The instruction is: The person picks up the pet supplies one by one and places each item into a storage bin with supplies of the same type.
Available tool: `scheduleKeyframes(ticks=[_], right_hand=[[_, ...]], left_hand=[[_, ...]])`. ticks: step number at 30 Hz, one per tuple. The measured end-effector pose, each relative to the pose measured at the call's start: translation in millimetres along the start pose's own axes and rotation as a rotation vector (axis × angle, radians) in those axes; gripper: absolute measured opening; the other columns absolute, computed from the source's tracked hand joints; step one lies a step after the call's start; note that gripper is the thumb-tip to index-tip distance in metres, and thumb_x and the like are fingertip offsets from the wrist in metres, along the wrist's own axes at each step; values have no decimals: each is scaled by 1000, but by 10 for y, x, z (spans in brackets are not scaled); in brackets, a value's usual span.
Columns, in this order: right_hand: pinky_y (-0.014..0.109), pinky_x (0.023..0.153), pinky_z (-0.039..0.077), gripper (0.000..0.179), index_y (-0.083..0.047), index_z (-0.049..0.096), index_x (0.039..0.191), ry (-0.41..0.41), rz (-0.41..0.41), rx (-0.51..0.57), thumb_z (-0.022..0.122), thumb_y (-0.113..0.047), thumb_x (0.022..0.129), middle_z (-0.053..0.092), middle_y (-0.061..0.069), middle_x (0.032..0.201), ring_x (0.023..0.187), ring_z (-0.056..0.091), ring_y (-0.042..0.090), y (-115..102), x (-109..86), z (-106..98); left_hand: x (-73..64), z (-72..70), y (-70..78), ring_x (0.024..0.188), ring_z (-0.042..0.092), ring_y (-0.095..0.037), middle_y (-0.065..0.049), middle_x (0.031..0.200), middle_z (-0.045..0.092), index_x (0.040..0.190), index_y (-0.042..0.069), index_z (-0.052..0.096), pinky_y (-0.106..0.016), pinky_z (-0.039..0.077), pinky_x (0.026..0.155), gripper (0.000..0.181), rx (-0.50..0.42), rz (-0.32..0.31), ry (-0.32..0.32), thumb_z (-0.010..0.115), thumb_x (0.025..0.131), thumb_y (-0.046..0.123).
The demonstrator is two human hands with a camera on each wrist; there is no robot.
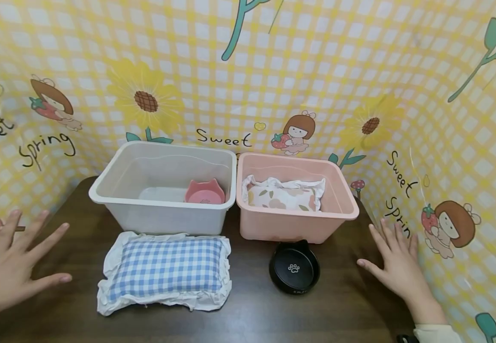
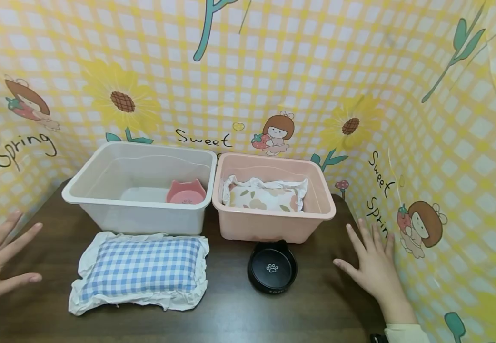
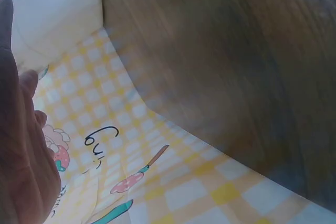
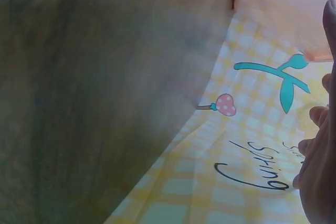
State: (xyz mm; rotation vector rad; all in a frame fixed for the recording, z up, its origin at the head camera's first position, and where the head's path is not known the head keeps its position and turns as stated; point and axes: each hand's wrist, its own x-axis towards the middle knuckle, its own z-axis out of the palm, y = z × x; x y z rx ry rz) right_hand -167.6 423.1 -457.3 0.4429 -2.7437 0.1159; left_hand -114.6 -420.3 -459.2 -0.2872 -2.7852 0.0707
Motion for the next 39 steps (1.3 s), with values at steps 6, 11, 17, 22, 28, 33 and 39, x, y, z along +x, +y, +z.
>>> scheduleKeyframes(ticks=[6, 11, 17, 22, 28, 33, 39], right_hand=[[70, 115, -20, 108, -26, 14, 166, 4, 10, 18, 77, -58, 85, -4, 4, 173, 156, -5, 48, -7, 34, -63], [68, 116, -20, 107, -26, 14, 166, 4, 1, 19, 76, -57, 85, -4, 5, 173, 156, -6, 46, -31, 70, -98], [69, 115, -19, 107, -23, 15, 166, 31, -7, 46, 77, -56, 85, 0, 7, 173, 156, -3, 49, -56, 144, -164], [70, 117, -15, 107, -24, 16, 166, 71, -9, 71, 78, -55, 84, 4, 6, 173, 156, 2, 48, -75, 222, -223], [71, 118, -12, 104, -22, 15, 166, 81, -24, 139, 77, -52, 88, 5, 8, 173, 158, -4, 38, -100, 343, -240], [71, 119, -9, 102, -21, 14, 166, 75, -12, 236, 78, -44, 89, 7, 11, 173, 159, -4, 36, -132, 422, -260], [72, 119, -7, 97, -22, 18, 166, 96, 2, 373, 78, -34, 91, 13, 14, 171, 158, 1, 38, -166, 527, -278]], left_hand=[[20, -47, 33, 153, -27, -36, 4, 171, -16, 163, 46, 5, -69, -25, 112, 125, 30, -2, -16, 73, 65, 83], [0, -62, 70, 152, -29, -35, 3, 171, -16, 163, 45, 7, -70, -25, 112, 124, 20, 15, -21, 74, 66, 83], [-22, -33, 161, 150, -32, -35, 0, 170, -20, 165, 39, 5, -70, -29, 108, 121, -17, 46, -55, 73, 72, 78], [-47, 11, 255, 150, -33, -37, -5, 171, -18, 166, 33, 6, -69, -33, 104, 124, -97, 79, -52, 78, 72, 71], [-97, 84, 370, 152, -29, -38, -6, 171, -15, 166, 28, 6, -67, -32, 105, 127, -142, 79, -50, 81, 71, 69], [-121, 144, 476, 154, -22, -41, -7, 172, -11, 166, 24, 8, -70, -29, 106, 128, -245, 92, -54, 85, 71, 61], [-83, 192, 551, 156, -13, -43, -10, 173, -3, 166, 20, 14, -71, -25, 110, 127, -357, 107, -31, 90, 70, 53]])
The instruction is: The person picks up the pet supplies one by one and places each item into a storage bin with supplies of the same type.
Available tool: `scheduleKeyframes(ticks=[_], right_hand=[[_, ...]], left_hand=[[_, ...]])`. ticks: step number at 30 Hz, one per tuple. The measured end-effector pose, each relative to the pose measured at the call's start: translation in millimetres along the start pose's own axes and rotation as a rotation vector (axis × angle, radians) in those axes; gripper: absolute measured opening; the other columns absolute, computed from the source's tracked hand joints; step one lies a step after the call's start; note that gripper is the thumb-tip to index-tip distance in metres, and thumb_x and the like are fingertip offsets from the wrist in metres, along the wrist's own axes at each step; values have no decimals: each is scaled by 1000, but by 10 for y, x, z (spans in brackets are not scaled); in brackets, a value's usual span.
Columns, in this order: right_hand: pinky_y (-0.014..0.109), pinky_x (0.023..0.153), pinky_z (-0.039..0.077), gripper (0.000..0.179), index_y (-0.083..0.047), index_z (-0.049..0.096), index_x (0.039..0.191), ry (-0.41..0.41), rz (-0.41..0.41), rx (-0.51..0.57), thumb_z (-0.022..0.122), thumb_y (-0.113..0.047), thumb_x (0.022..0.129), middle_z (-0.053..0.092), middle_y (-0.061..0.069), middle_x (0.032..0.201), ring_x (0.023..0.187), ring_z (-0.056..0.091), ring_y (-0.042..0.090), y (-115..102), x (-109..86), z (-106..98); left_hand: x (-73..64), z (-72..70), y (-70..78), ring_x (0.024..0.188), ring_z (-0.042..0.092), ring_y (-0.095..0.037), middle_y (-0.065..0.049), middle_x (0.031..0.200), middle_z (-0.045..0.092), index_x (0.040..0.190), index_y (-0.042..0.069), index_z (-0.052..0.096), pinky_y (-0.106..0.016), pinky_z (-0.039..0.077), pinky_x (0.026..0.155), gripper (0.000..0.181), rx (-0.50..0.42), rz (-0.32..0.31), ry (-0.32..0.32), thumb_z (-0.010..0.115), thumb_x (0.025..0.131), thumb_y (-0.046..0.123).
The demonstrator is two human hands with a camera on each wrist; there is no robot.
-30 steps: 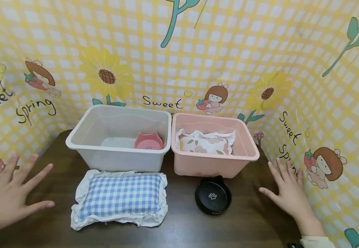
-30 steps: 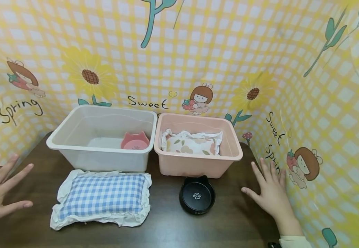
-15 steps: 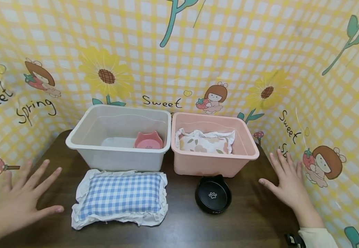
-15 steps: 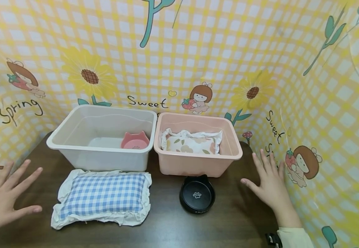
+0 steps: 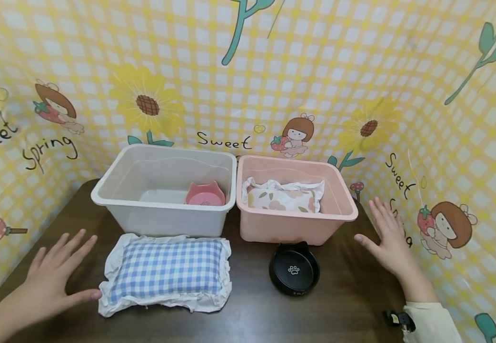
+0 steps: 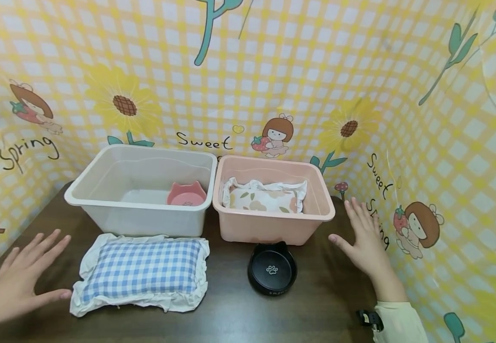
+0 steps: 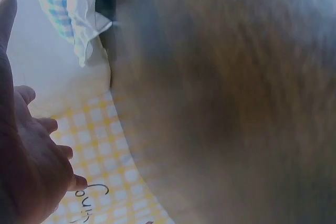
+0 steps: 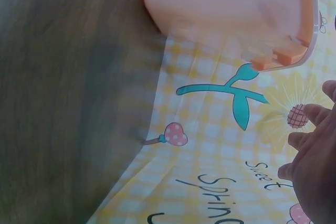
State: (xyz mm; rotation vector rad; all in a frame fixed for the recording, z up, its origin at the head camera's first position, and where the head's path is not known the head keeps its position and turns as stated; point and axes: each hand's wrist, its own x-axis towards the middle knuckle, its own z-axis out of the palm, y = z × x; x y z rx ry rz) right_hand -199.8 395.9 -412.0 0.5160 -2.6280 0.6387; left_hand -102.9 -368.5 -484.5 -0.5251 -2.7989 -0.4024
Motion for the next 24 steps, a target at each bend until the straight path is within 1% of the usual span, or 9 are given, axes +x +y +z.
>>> scheduleKeyframes(ticks=[3, 6, 11, 13, 15, 18, 21, 23, 24], right_hand=[[71, 119, -5, 94, -22, 19, 165, 8, 1, 42, 77, -32, 92, 14, 12, 172, 158, 4, 41, -7, 34, 24], [69, 121, -3, 93, -23, 20, 165, 13, 0, 76, 77, -29, 93, 16, 10, 172, 157, 7, 43, -8, 68, 30], [71, 120, 1, 91, -23, 23, 164, 16, 11, 127, 78, -24, 92, 18, 11, 171, 156, 10, 46, -9, 101, 37], [72, 119, 4, 90, -24, 24, 164, 19, 26, 159, 78, -22, 92, 18, 9, 171, 156, 10, 46, -11, 111, 37], [73, 118, 6, 90, -26, 25, 164, 22, 35, 190, 78, -20, 92, 18, 6, 171, 156, 10, 46, -12, 122, 39], [75, 117, 11, 89, -30, 27, 163, 21, 52, 220, 79, -18, 91, 19, 4, 171, 156, 13, 44, -8, 138, 49], [75, 116, 14, 87, -33, 30, 162, 24, 61, 230, 78, -17, 91, 22, 5, 170, 156, 16, 41, -2, 151, 63], [72, 118, 15, 86, -35, 30, 161, 22, 75, 239, 78, -17, 92, 23, 5, 170, 156, 16, 37, 1, 157, 71], [68, 120, 15, 86, -35, 31, 161, 22, 81, 251, 78, -16, 92, 24, 5, 170, 157, 16, 35, -2, 159, 75]], left_hand=[[9, 32, 10, 156, -10, -43, -11, 173, 0, 166, 19, 15, -72, -23, 111, 126, -43, 5, 7, 91, 70, 49], [10, 72, 35, 156, -7, -45, -13, 173, 3, 166, 17, 16, -73, -19, 112, 125, -108, 2, 15, 92, 70, 44], [-10, 116, 72, 154, -4, -52, -13, 172, 5, 165, 17, 17, -80, -12, 109, 121, -293, -12, -1, 93, 72, 30], [-12, 127, 83, 153, -3, -54, -12, 172, 6, 165, 17, 17, -82, -9, 108, 120, -349, -20, -10, 93, 73, 26], [-12, 138, 96, 152, -2, -55, -11, 172, 6, 166, 18, 16, -82, -8, 107, 120, -375, -25, -19, 93, 73, 25], [-17, 154, 121, 152, -1, -56, -11, 172, 6, 166, 19, 15, -84, -7, 106, 121, -391, -38, -30, 93, 74, 26], [-18, 166, 142, 151, 0, -58, -15, 171, 8, 166, 20, 15, -84, -7, 106, 120, -410, -48, -43, 92, 75, 26], [-18, 173, 155, 150, 2, -59, -19, 170, 10, 166, 20, 15, -82, -6, 109, 119, -419, -59, -46, 92, 75, 26], [-18, 177, 160, 150, 3, -59, -20, 170, 11, 166, 21, 15, -82, -5, 109, 119, -426, -66, -49, 92, 76, 26]])
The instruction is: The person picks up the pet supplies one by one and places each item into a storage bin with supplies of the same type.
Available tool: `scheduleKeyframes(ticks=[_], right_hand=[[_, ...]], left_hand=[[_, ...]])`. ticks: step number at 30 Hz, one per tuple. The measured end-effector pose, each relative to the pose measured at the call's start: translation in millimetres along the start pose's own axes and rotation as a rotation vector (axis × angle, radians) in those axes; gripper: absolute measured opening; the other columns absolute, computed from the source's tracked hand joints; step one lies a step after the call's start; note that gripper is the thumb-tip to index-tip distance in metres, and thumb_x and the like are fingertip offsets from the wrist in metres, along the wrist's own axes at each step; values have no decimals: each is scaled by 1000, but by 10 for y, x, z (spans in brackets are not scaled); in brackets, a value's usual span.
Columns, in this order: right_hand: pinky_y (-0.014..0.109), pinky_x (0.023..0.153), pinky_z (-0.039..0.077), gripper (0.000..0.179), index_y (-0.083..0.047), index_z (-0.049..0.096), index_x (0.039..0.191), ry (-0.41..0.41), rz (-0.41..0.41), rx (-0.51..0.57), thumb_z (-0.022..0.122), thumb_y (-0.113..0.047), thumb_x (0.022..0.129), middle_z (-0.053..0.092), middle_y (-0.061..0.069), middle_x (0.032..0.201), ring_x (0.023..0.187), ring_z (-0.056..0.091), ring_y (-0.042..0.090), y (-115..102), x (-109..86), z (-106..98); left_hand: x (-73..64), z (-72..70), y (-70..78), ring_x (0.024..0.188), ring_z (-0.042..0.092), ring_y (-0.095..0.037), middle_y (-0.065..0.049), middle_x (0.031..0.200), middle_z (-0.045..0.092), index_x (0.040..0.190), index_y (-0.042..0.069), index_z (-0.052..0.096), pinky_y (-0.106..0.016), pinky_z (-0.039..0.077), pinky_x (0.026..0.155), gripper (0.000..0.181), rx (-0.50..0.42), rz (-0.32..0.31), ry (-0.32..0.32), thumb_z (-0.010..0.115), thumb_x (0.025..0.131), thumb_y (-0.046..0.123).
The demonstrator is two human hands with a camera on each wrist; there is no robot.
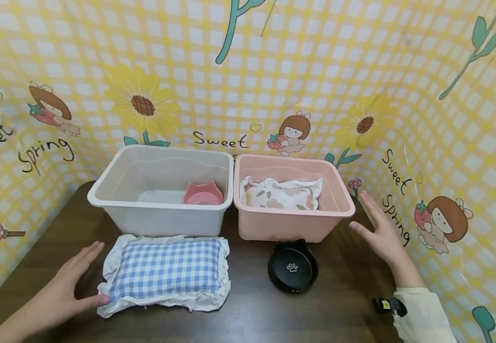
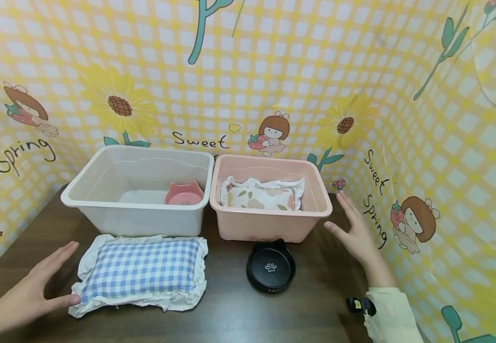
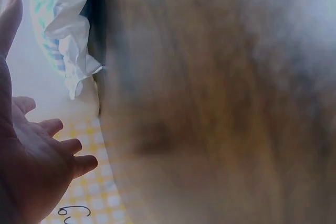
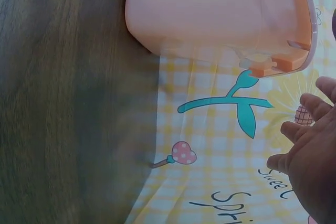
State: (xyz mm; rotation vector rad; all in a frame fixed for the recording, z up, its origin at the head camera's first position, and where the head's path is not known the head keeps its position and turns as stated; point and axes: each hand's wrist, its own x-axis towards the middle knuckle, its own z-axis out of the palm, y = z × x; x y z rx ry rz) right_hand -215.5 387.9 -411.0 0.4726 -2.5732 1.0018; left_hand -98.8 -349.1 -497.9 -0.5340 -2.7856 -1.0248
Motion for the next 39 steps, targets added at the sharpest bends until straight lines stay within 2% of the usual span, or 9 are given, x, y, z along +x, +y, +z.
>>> scheduleKeyframes(ticks=[4, 7, 12, 17, 20, 25, 28, 31, 39], right_hand=[[35, 124, 19, 85, -31, 33, 161, -1, 8, 40, 77, -11, 92, 26, 5, 169, 157, 19, 20, -27, 31, 21], [17, 118, 21, 83, -27, 35, 161, -3, 19, 67, 77, -9, 92, 28, 6, 168, 155, 22, 12, -43, 56, 36], [43, 124, 25, 79, -30, 36, 159, -4, 53, 98, 76, -11, 93, 29, 3, 168, 154, 23, 12, -25, 79, 66], [65, 119, 22, 73, -29, 40, 158, -13, 57, 96, 74, -15, 95, 31, 1, 167, 154, 24, 13, 11, 111, 105], [68, 118, 22, 68, -24, 44, 156, -13, 63, 91, 75, -18, 95, 35, 6, 165, 154, 27, 22, 10, 135, 120], [70, 116, 22, 66, -22, 48, 154, -7, 88, 95, 76, -21, 95, 39, 10, 163, 153, 28, 35, 4, 139, 129], [67, 118, 22, 64, -19, 50, 153, 10, 90, 107, 75, -17, 95, 40, 8, 162, 153, 29, 30, -2, 139, 142], [63, 120, 22, 61, -13, 51, 152, 24, 91, 116, 74, -13, 95, 41, 10, 161, 153, 30, 29, -67, 148, 159], [61, 121, 21, 55, -7, 53, 149, 36, 117, 142, 71, -15, 98, 44, 14, 159, 152, 31, 32, -229, 148, 159]], left_hand=[[-22, 27, -2, 147, 10, -61, -27, 167, 15, 166, 24, 15, -82, -1, 109, 117, -21, -30, 2, 91, 77, 26], [-36, 57, -9, 155, 6, -38, -27, 167, 18, 165, 25, 15, -78, 1, 113, 115, -26, -42, 9, 91, 78, 26], [-33, 90, -8, 147, 0, 7, -23, 166, 22, 165, 26, 18, -65, 2, 118, 114, -9, -41, 26, 91, 78, 27], [-14, 68, 17, 150, 16, -47, -27, 164, 25, 165, 25, 20, -80, 9, 110, 112, -26, -69, 16, 90, 78, 28], [1, 67, 37, 138, 28, -62, -31, 159, 31, 164, 21, 24, -84, 19, 101, 109, -26, -90, 6, 91, 77, 30], [24, 101, 72, 132, 41, -57, -28, 153, 42, 158, 15, 37, -72, 36, 97, 100, 29, -119, -2, 90, 77, 38], [39, 134, 76, 131, 46, -43, -21, 149, 49, 152, 15, 46, -33, 35, 114, 91, 64, -95, 19, 90, 77, 41], [47, 163, 74, 127, 49, -26, -14, 143, 56, 145, 19, 54, 0, 20, 96, 81, 86, -65, 41, 90, 76, 43], [83, 166, 145, 120, 60, -41, -12, 135, 65, 136, 18, 63, -14, 44, 87, 69, 121, -119, -13, 86, 78, 49]])
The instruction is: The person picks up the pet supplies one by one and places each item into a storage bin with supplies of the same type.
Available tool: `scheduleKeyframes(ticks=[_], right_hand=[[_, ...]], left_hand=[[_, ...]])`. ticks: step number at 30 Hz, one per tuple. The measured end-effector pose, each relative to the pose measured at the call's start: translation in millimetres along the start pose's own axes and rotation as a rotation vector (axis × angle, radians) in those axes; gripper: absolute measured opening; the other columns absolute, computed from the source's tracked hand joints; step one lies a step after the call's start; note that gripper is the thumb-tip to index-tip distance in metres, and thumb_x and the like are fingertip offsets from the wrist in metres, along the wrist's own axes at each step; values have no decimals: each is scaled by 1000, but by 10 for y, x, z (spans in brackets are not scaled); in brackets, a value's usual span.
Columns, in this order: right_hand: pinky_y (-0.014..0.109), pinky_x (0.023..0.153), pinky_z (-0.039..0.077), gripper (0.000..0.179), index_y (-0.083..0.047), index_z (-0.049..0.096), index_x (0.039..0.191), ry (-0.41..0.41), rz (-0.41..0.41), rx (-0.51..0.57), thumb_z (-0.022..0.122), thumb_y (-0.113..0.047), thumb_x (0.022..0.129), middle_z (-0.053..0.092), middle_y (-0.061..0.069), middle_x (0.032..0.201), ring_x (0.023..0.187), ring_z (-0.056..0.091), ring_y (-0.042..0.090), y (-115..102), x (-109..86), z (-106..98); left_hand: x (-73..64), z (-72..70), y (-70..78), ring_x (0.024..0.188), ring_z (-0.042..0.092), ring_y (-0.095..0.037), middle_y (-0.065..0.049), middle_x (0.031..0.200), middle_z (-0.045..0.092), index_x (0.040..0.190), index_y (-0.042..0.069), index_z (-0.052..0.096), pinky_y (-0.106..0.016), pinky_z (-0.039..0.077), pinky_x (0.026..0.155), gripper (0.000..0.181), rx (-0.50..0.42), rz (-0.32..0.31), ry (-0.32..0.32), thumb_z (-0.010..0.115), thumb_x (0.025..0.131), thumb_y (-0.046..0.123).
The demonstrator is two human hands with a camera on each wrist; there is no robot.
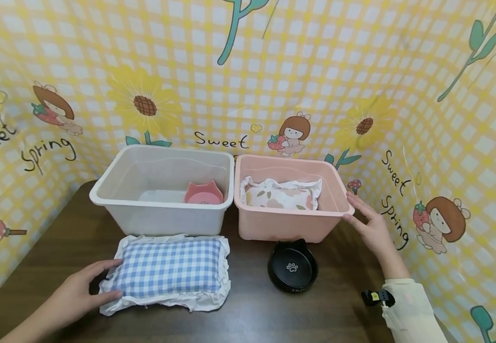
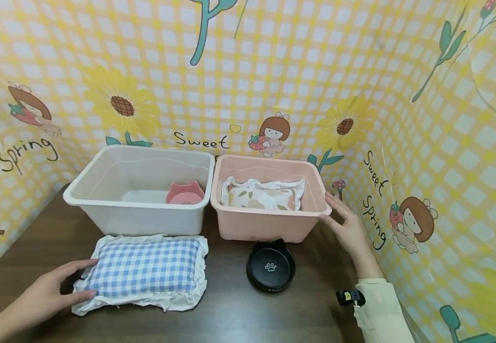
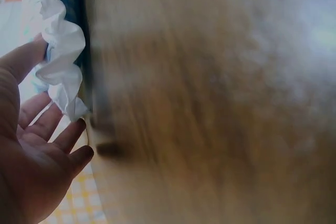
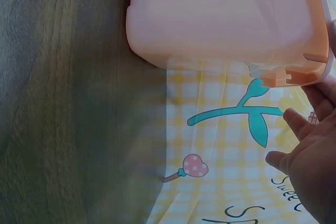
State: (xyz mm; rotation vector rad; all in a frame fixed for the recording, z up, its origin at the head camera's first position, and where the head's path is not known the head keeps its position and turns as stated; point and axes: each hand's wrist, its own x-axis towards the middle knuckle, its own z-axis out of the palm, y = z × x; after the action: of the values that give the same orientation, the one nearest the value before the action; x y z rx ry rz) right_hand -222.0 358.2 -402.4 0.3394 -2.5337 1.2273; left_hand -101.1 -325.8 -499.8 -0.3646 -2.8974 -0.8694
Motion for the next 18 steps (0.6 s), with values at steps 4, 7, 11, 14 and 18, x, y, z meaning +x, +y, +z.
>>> scheduleKeyframes(ticks=[4, 7, 11, 14, 18], right_hand=[[51, 124, 23, 55, -17, 55, 149, 1, 30, -13, 73, -18, 97, 47, 4, 158, 152, 33, 20, 174, 43, -12], [49, 123, 24, 56, -17, 55, 149, -7, 31, -7, 74, -19, 96, 48, 5, 156, 150, 35, 9, 218, 65, -30], [58, 120, 25, 55, -9, 55, 147, -23, 18, 5, 74, -16, 96, 49, 14, 154, 141, 37, -8, 94, 52, -61], [57, 120, 26, 55, -4, 56, 145, -33, 12, -7, 74, -16, 95, 50, 17, 152, 137, 38, -12, -76, 24, -91], [26, 120, 31, 53, -4, 57, 144, -42, -2, -37, 74, -16, 96, 51, 17, 151, 138, 41, -8, -192, 7, -122]], left_hand=[[32, -1, 33, 119, 62, -45, -21, 131, 67, 131, 10, 67, -49, 55, 89, 66, -20, -70, -36, 84, 81, 50], [58, 1, 53, 108, 67, -35, -24, 126, 69, 126, 8, 71, -52, 56, 82, 63, -16, -122, -46, 84, 81, 50], [85, 8, 74, 83, 59, -12, -16, 114, 75, 117, 10, 75, -28, 51, 69, 54, -12, -163, -41, 85, 81, 49], [98, 12, 87, 77, 55, -5, -8, 106, 77, 112, 10, 77, -22, 48, 65, 48, -32, -184, -38, 85, 81, 47], [119, 23, 98, 78, 56, -3, -3, 103, 77, 108, 14, 79, -22, 50, 67, 42, -43, -204, -27, 83, 83, 48]])
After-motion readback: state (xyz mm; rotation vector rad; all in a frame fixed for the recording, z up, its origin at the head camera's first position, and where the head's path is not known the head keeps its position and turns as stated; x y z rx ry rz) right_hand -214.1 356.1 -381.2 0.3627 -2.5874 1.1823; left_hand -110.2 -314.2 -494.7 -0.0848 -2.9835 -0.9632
